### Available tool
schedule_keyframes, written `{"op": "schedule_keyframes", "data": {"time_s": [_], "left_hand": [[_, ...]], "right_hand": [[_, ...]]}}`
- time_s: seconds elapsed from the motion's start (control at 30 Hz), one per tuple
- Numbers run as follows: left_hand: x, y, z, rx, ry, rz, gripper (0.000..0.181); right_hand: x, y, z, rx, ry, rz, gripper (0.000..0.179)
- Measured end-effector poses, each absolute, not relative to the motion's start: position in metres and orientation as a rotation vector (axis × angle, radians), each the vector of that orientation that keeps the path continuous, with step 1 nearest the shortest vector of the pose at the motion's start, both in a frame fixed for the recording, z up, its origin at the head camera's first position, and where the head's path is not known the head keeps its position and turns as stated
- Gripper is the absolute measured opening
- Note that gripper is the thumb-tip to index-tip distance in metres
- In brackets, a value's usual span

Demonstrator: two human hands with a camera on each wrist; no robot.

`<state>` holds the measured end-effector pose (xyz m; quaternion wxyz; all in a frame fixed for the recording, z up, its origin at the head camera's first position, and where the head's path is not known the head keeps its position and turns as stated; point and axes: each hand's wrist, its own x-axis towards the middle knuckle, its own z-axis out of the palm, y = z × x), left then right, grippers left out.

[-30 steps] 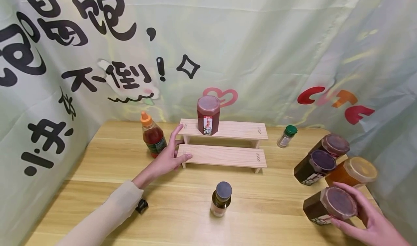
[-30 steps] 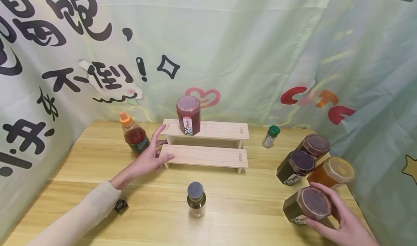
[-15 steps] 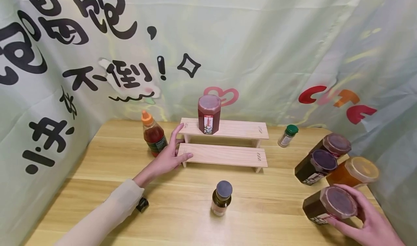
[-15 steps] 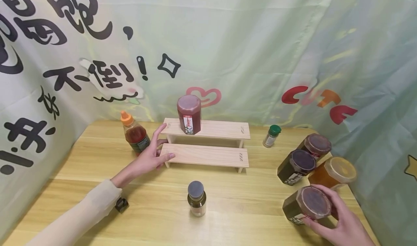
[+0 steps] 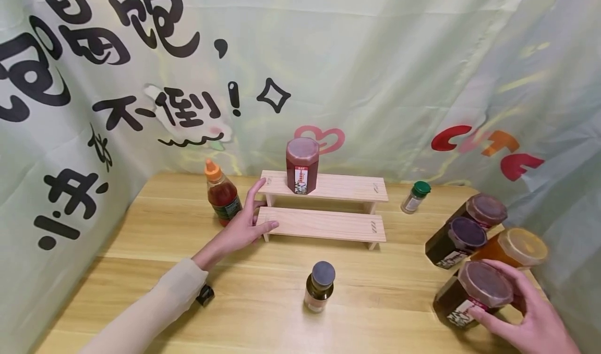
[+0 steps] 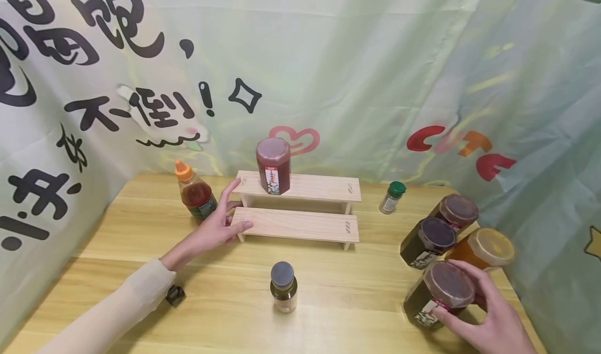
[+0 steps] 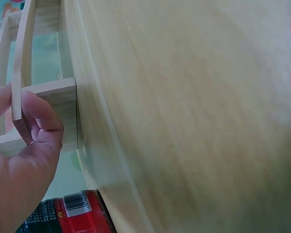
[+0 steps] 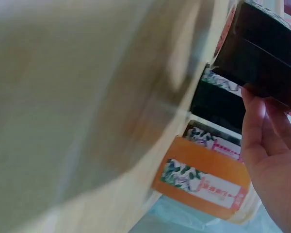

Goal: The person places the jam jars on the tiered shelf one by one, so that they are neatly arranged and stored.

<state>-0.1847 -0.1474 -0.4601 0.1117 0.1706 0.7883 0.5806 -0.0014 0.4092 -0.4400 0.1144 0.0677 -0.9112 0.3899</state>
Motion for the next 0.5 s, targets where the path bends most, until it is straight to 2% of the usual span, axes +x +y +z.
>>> {"op": "schedule_keyframes", "data": {"time_s": [0.5], "left_hand": [[-0.184, -0.147, -0.459, 0.496, 2.294, 1.728, 0.109]], "right_hand": [[-0.020, 0.382, -0.398, 0.317, -2.527, 1.126, 0.109]]}}
